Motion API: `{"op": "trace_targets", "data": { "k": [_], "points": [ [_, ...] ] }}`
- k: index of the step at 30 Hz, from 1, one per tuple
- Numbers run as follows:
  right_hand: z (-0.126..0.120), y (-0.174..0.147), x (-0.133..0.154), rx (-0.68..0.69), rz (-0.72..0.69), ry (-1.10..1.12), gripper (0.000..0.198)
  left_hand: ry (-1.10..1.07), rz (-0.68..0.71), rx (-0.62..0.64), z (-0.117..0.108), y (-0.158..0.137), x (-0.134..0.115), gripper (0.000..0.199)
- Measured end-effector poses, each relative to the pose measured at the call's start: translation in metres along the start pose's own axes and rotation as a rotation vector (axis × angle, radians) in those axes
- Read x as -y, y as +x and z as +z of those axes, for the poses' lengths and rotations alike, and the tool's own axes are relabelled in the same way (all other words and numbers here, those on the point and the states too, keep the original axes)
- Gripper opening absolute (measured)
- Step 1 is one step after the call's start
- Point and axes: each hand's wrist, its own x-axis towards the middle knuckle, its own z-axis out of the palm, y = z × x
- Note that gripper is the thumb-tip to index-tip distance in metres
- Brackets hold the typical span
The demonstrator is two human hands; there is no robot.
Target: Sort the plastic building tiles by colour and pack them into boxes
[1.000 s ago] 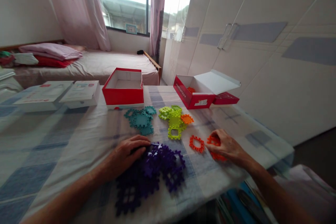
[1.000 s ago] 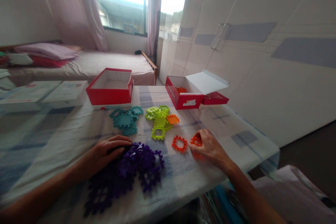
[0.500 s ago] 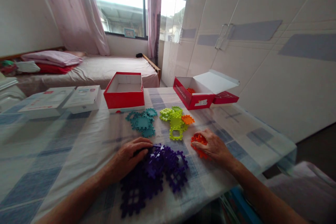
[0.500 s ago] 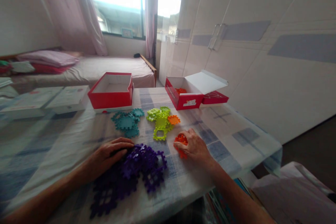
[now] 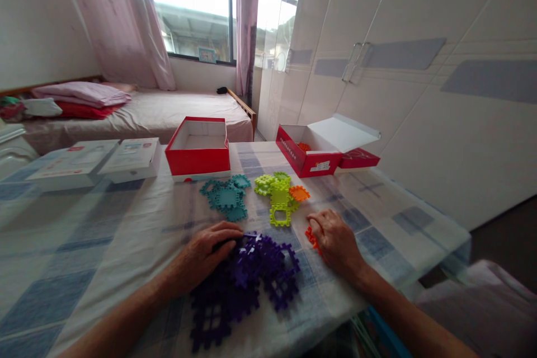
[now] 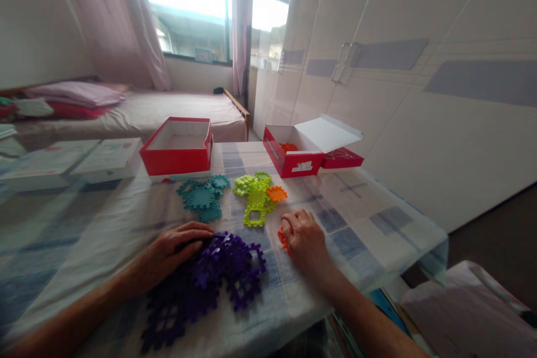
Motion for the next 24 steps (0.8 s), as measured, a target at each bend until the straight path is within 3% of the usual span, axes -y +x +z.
{"op": "trace_targets", "data": {
  "k": [3,7,13,17,24],
  "points": [
    [0.001,-0.002,0.001,-0.046,0.022,-0.038,0.023,-0.006,-0.002,0.008,-0.001,0.000,-0.001,0.025],
    [-0.004,0.003,0.001,-0.048,0.083,0.115,0.019,-0.021,0.000,0.003,0.000,0.000,-0.001,0.025],
    [-0.012,0.071,-0.024,0.074,0.362,0.342,0.024,-0.017,0.007,0.005,0.001,0.001,0.002,0.025],
    [0.003,0.106,-0.045,0.174,0.403,0.410,0.027,-0.037,0.007,0.004,0.001,0.001,0.001,0.025],
    [0.017,0.099,-0.048,0.260,0.403,0.583,0.027,-0.060,0.006,0.001,0.001,0.000,0.001,0.025]
  ]
}}
